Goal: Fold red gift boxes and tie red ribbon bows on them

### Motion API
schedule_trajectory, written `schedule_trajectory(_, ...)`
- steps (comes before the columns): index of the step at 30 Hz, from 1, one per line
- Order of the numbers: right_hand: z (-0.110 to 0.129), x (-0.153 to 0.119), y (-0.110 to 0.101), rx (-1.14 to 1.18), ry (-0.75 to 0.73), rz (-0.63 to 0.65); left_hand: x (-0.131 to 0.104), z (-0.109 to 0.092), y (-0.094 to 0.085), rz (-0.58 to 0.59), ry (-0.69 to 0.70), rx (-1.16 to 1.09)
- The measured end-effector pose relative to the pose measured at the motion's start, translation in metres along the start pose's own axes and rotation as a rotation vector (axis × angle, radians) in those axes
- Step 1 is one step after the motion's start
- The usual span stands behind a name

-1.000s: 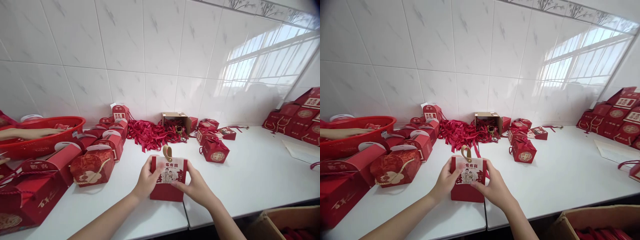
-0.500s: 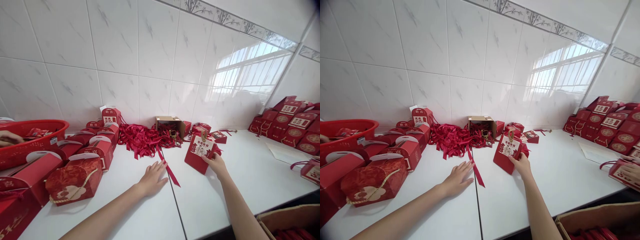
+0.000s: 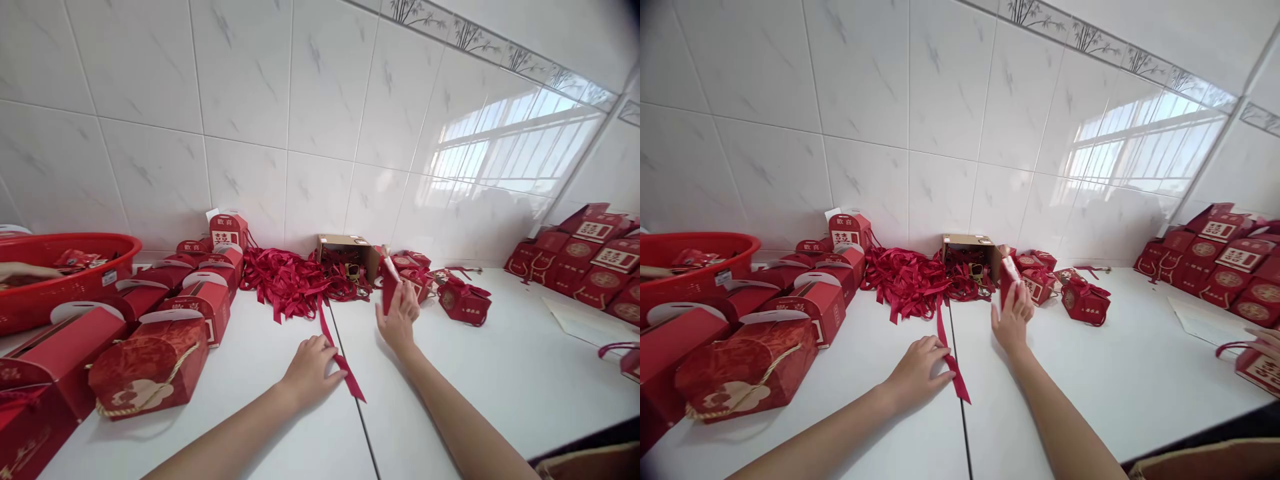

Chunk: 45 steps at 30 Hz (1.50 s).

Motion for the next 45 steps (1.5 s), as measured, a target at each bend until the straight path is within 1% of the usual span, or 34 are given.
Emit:
schedule_trajectory(3,0.032,-0.022,0.007,0.054,-0.183,0.093,0.0,0.0,-0.002,-0.039,-0.018,-0.044)
schedule_trajectory(5,0.05,-0.037,0.011,0.127,-0.345,0.218,0.001,0.003,-0.004,-0.088,-0.033,-0.084)
schedule_trajectory(8,0.069,-0.058,0.014,0.266,-0.608,0.454,0.002,0.01,-0.01,-0.209,-0.081,-0.161)
schedule_trajectory(10,0.076,-0.066,0.013,0.363,-0.698,0.554,0.003,0.013,-0.014,-0.277,-0.102,-0.22)
schedule_trajectory(12,0.08,-0.07,0.012,0.443,-0.697,0.581,0.003,0.014,-0.017,-0.304,-0.096,-0.272)
schedule_trajectory(16,0.083,-0.07,0.009,0.511,-0.593,0.532,0.004,0.01,-0.017,-0.294,-0.059,-0.341)
schedule_trajectory(18,0.082,-0.068,0.008,0.513,-0.565,0.512,0.004,0.009,-0.016,-0.282,-0.061,-0.38)
schedule_trajectory(21,0.078,-0.061,0.01,0.465,-0.543,0.459,0.004,0.01,-0.013,-0.26,-0.104,-0.449)
schedule_trajectory(26,0.059,-0.036,0.025,0.242,-0.443,0.293,0.003,0.01,-0.014,-0.253,-0.219,-0.584)
schedule_trajectory(29,0.04,-0.023,0.033,0.098,-0.357,0.247,0.002,0.01,-0.016,-0.27,-0.283,-0.644)
schedule_trajectory(31,0.024,-0.016,0.033,0.02,-0.282,0.211,0.002,0.01,-0.017,-0.274,-0.305,-0.67)
schedule_trajectory(34,-0.005,-0.007,0.027,-0.072,-0.152,0.137,0.001,0.011,-0.016,-0.271,-0.319,-0.702)
schedule_trajectory(37,-0.033,0.001,0.017,-0.117,-0.031,0.064,0.0,0.011,-0.014,-0.262,-0.328,-0.732)
schedule_trajectory(42,-0.078,0.015,-0.005,-0.084,0.149,-0.02,-0.001,0.011,-0.014,-0.248,-0.335,-0.75)
schedule_trajectory(45,-0.106,0.02,-0.025,-0.048,0.311,-0.109,0.0,0.012,-0.014,-0.244,-0.334,-0.752)
Point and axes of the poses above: each hand's wrist, its own x-axis towards the middle knuckle, its own y-axis out of the palm, z = x × y, the point moved 3 cm from there along x, towards the middle knuckle, and after that the axes turned 1 degree about z, right-handed, at the moved point
